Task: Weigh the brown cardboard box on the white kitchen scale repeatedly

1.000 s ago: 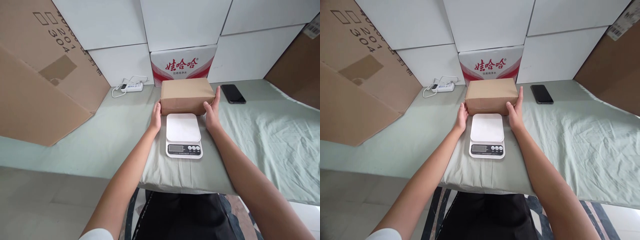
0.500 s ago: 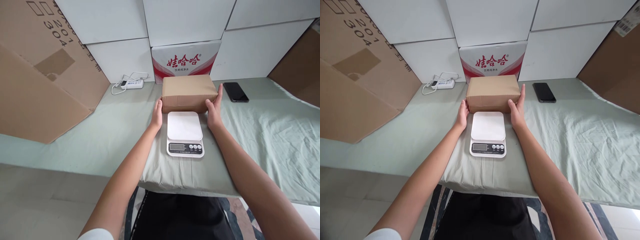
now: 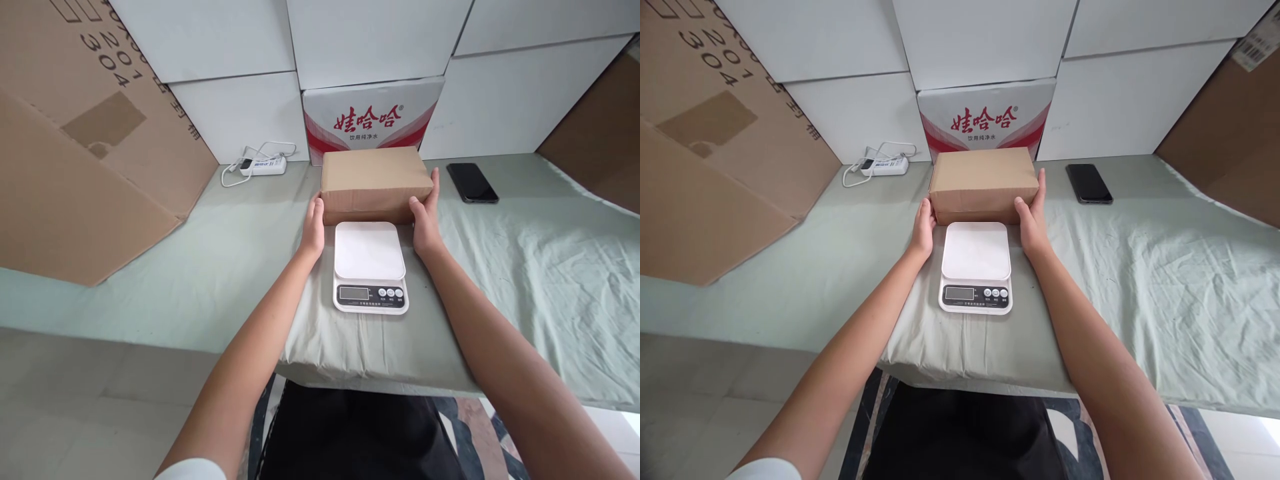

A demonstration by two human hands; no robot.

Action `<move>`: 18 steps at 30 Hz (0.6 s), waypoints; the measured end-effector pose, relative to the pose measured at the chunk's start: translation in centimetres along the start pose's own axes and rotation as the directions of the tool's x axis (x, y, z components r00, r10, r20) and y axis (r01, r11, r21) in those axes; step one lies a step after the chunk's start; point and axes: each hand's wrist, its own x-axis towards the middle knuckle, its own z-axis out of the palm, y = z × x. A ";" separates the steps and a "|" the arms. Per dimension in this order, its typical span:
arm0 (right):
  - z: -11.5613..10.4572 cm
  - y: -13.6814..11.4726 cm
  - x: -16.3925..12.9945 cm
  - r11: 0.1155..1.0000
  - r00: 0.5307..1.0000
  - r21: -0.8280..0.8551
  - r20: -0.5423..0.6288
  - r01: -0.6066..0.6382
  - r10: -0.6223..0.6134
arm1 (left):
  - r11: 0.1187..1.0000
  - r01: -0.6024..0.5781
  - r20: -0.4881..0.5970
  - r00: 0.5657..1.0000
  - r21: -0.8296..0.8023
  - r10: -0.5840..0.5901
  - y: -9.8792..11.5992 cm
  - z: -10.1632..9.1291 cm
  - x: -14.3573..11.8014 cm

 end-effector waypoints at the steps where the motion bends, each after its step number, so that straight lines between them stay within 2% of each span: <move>1: 0.0 0.1 0.1 1.000 1.000 -0.003 0.004 0.002 -0.002 | 1.000 0.003 -0.007 1.000 0.003 -0.003 0.0 0.0 0.0; 7: 0.2 0.6 0.4 0.999 0.999 -0.026 0.003 0.034 -0.034 | 1.000 -0.002 -0.007 1.000 0.015 0.002 0.1 0.0 0.1; 15: -0.1 0.7 -0.1 0.997 0.998 -0.063 -0.039 0.049 -0.052 | 0.999 -0.007 -0.051 0.999 0.033 0.009 -0.5 -1.3 0.7; 18: 0.0 0.8 -0.3 0.999 0.999 -0.044 -0.041 0.004 -0.006 | 1.000 0.018 -0.004 1.000 -0.004 -0.018 -0.6 -1.3 0.8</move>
